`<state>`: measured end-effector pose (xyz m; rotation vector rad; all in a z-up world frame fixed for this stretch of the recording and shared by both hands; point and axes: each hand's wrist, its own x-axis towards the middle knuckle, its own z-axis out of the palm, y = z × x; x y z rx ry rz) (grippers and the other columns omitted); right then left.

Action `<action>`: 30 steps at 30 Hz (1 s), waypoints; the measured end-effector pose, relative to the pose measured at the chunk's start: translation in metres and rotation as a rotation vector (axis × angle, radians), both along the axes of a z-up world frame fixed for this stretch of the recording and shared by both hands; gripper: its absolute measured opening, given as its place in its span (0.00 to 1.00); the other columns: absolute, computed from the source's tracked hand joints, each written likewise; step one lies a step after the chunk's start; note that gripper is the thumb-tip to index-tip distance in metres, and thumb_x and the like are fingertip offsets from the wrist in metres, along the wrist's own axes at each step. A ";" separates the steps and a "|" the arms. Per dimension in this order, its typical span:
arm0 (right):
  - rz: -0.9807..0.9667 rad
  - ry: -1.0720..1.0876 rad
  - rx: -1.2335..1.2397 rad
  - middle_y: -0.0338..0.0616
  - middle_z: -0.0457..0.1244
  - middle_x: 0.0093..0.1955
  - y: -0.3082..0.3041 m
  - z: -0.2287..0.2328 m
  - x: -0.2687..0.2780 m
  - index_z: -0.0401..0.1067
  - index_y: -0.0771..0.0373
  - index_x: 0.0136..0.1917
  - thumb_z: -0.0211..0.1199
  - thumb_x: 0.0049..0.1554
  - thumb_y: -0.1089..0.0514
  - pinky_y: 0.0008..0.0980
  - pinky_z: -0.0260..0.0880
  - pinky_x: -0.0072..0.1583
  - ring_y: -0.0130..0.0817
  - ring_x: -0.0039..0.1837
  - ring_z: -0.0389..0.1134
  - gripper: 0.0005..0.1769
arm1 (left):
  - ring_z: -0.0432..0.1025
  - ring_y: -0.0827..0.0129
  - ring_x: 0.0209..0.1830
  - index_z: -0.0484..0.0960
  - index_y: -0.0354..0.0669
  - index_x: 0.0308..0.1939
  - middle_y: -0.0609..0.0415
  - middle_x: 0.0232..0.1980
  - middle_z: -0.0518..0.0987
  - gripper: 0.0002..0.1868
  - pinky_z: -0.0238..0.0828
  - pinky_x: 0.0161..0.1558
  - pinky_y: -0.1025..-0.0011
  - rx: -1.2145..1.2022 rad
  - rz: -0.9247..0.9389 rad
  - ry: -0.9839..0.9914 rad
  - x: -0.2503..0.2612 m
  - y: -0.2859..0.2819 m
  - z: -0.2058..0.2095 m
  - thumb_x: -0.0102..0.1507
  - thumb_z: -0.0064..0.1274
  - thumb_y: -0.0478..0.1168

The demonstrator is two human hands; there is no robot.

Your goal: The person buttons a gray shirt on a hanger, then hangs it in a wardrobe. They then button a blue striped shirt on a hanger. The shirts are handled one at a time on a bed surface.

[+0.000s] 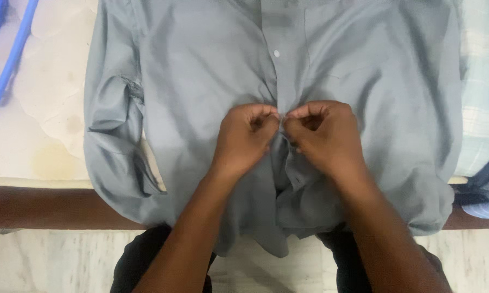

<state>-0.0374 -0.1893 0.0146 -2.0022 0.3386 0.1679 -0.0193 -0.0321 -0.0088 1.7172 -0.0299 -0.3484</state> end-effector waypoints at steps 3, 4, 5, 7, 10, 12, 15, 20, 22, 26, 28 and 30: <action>-0.013 -0.022 -0.041 0.41 0.71 0.33 0.002 0.001 0.001 0.80 0.66 0.41 0.69 0.54 0.60 0.23 0.69 0.35 0.23 0.32 0.70 0.06 | 0.71 0.80 0.18 0.87 0.36 0.37 0.58 0.24 0.81 0.11 0.69 0.22 0.78 0.054 0.042 0.058 0.000 -0.001 0.008 0.63 0.57 0.42; -0.010 -0.033 -0.052 0.41 0.71 0.32 0.003 0.001 0.001 0.80 0.66 0.41 0.69 0.54 0.60 0.23 0.68 0.35 0.23 0.32 0.69 0.06 | 0.71 0.80 0.17 0.88 0.36 0.36 0.58 0.24 0.82 0.12 0.69 0.21 0.78 0.097 0.054 0.089 0.000 0.000 0.010 0.63 0.59 0.44; -0.001 -0.054 -0.071 0.41 0.71 0.32 0.003 0.000 0.001 0.80 0.66 0.40 0.70 0.53 0.60 0.23 0.68 0.35 0.22 0.32 0.69 0.06 | 0.71 0.80 0.17 0.88 0.36 0.36 0.57 0.23 0.82 0.12 0.68 0.21 0.77 0.105 0.047 0.059 0.000 0.000 0.010 0.63 0.59 0.43; 0.018 -0.094 -0.109 0.41 0.71 0.32 0.001 0.000 -0.001 0.80 0.66 0.40 0.70 0.52 0.61 0.22 0.67 0.36 0.22 0.33 0.69 0.05 | 0.70 0.79 0.17 0.89 0.36 0.35 0.56 0.22 0.81 0.11 0.66 0.21 0.76 0.121 0.034 -0.001 -0.001 0.001 0.008 0.63 0.59 0.42; 0.044 -0.109 -0.093 0.41 0.70 0.32 0.000 -0.001 -0.001 0.80 0.65 0.40 0.68 0.54 0.61 0.23 0.68 0.36 0.23 0.32 0.69 0.05 | 0.71 0.80 0.17 0.87 0.39 0.38 0.58 0.23 0.81 0.11 0.67 0.23 0.77 0.159 0.011 -0.068 -0.001 0.000 0.005 0.65 0.53 0.42; 0.024 -0.065 -0.019 0.40 0.70 0.31 0.000 -0.002 0.001 0.80 0.66 0.40 0.67 0.55 0.61 0.23 0.68 0.36 0.23 0.32 0.69 0.06 | 0.69 0.80 0.17 0.87 0.38 0.38 0.59 0.22 0.79 0.11 0.65 0.22 0.76 0.152 0.020 -0.059 -0.001 -0.001 0.004 0.65 0.53 0.41; 0.037 0.018 0.019 0.41 0.70 0.32 -0.002 -0.006 0.001 0.79 0.66 0.41 0.63 0.56 0.61 0.24 0.69 0.36 0.24 0.32 0.68 0.07 | 0.65 0.80 0.17 0.85 0.37 0.35 0.61 0.20 0.75 0.12 0.62 0.22 0.74 0.136 0.001 0.000 -0.003 0.000 0.005 0.66 0.52 0.41; 0.042 0.095 0.092 0.40 0.69 0.35 -0.005 -0.011 0.004 0.78 0.65 0.44 0.60 0.58 0.63 0.25 0.69 0.39 0.24 0.36 0.68 0.06 | 0.60 0.78 0.18 0.80 0.35 0.31 0.60 0.19 0.68 0.16 0.58 0.23 0.72 0.138 -0.089 -0.020 0.000 0.004 -0.002 0.69 0.49 0.41; 0.042 0.114 0.004 0.40 0.69 0.35 -0.004 -0.013 0.004 0.77 0.63 0.44 0.60 0.57 0.63 0.26 0.69 0.39 0.24 0.36 0.69 0.05 | 0.62 0.79 0.18 0.81 0.37 0.33 0.61 0.19 0.69 0.13 0.60 0.23 0.72 0.121 -0.105 -0.089 0.001 0.004 -0.006 0.68 0.49 0.41; 0.026 0.085 0.168 0.39 0.67 0.37 -0.006 -0.016 0.003 0.76 0.64 0.44 0.62 0.57 0.64 0.26 0.66 0.39 0.23 0.37 0.66 0.02 | 0.63 0.77 0.19 0.82 0.36 0.34 0.58 0.20 0.70 0.12 0.61 0.24 0.72 0.134 -0.091 -0.118 0.001 0.003 -0.009 0.68 0.51 0.41; -0.009 0.066 0.214 0.39 0.67 0.37 -0.004 -0.018 0.002 0.76 0.65 0.44 0.63 0.57 0.66 0.26 0.65 0.40 0.23 0.37 0.65 0.02 | 0.65 0.77 0.18 0.83 0.38 0.36 0.58 0.20 0.73 0.11 0.61 0.24 0.72 0.154 -0.052 -0.095 -0.003 0.002 -0.008 0.67 0.52 0.42; -0.009 0.061 0.126 0.39 0.68 0.36 -0.003 -0.018 0.001 0.77 0.63 0.44 0.65 0.57 0.64 0.25 0.68 0.40 0.23 0.36 0.67 0.02 | 0.68 0.78 0.21 0.84 0.38 0.37 0.58 0.23 0.77 0.11 0.65 0.26 0.74 0.165 -0.030 -0.173 -0.002 0.002 -0.008 0.67 0.53 0.41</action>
